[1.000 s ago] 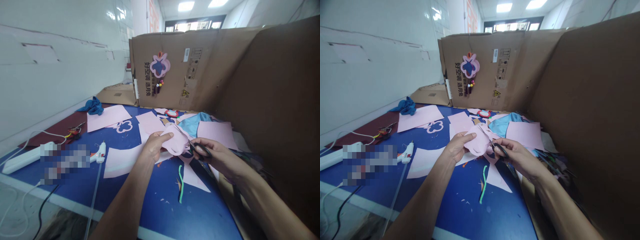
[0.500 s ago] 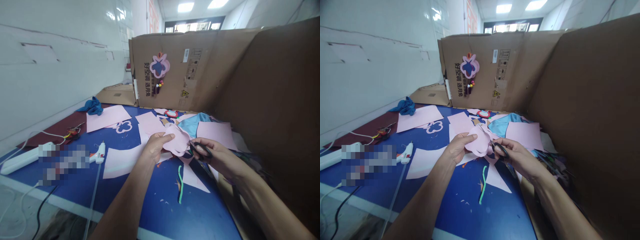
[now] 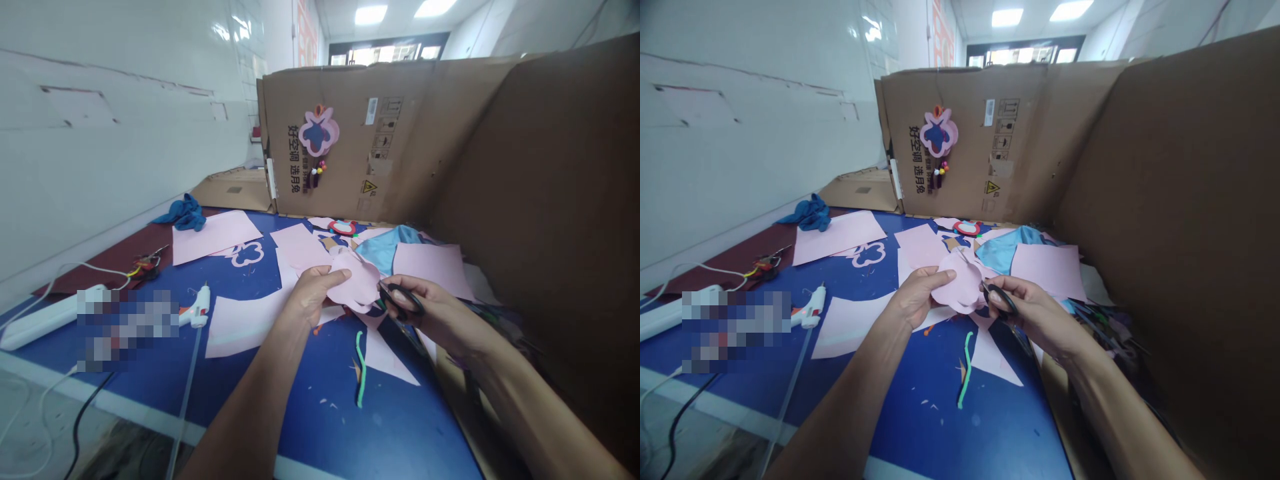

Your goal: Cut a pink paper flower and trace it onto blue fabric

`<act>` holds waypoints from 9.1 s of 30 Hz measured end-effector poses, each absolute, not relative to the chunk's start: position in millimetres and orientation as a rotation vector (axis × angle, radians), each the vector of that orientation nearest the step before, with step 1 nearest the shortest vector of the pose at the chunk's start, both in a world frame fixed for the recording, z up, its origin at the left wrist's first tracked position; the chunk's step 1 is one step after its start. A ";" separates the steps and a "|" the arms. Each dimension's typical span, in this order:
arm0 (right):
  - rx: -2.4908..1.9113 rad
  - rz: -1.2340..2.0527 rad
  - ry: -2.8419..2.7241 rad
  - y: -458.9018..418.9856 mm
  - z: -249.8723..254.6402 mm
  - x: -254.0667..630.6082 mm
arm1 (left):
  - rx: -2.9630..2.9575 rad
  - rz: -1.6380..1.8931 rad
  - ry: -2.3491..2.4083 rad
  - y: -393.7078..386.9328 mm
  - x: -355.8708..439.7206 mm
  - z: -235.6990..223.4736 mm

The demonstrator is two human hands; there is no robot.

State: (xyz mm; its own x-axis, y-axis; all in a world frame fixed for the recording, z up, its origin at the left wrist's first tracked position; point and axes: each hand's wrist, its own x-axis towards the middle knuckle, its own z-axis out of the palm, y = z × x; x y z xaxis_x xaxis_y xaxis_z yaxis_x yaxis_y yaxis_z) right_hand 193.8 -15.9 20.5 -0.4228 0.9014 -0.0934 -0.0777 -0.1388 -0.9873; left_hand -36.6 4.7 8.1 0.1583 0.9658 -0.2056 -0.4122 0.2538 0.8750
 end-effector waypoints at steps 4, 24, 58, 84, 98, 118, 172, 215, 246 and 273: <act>-0.991 1.658 -1.353 -16.8 21.1 193.3 | 0.767 1.132 0.912 5.3 -36.8 7.4; -0.987 1.629 -1.426 -16.1 19.4 194.6 | 0.726 1.162 0.926 3.5 -36.6 13.7; -0.888 1.675 -1.516 -18.9 14.1 187.7 | 0.662 1.231 0.900 0.3 -32.6 21.2; -0.888 1.685 -1.523 -20.5 16.5 185.4 | 0.669 1.224 0.924 1.0 -33.5 21.1; -0.924 1.659 -1.524 -21.3 19.1 184.5 | 0.681 1.218 0.931 3.1 -36.2 18.6; -0.947 1.652 -1.558 -20.6 17.7 183.2 | 0.772 1.178 0.945 5.5 -43.4 14.8; -0.919 1.552 -1.327 -16.1 -0.3 165.8 | 0.286 1.549 0.835 -3.4 -5.0 18.0; -0.948 1.537 -1.303 -16.6 1.0 166.0 | 0.309 1.507 0.879 -4.2 -6.6 16.4; -0.928 1.552 -1.289 -19.5 2.4 163.4 | 0.339 1.540 0.843 -5.2 -4.0 19.1; -0.937 1.545 -1.303 -17.6 3.6 163.8 | 0.312 1.537 0.858 -4.2 -6.7 18.0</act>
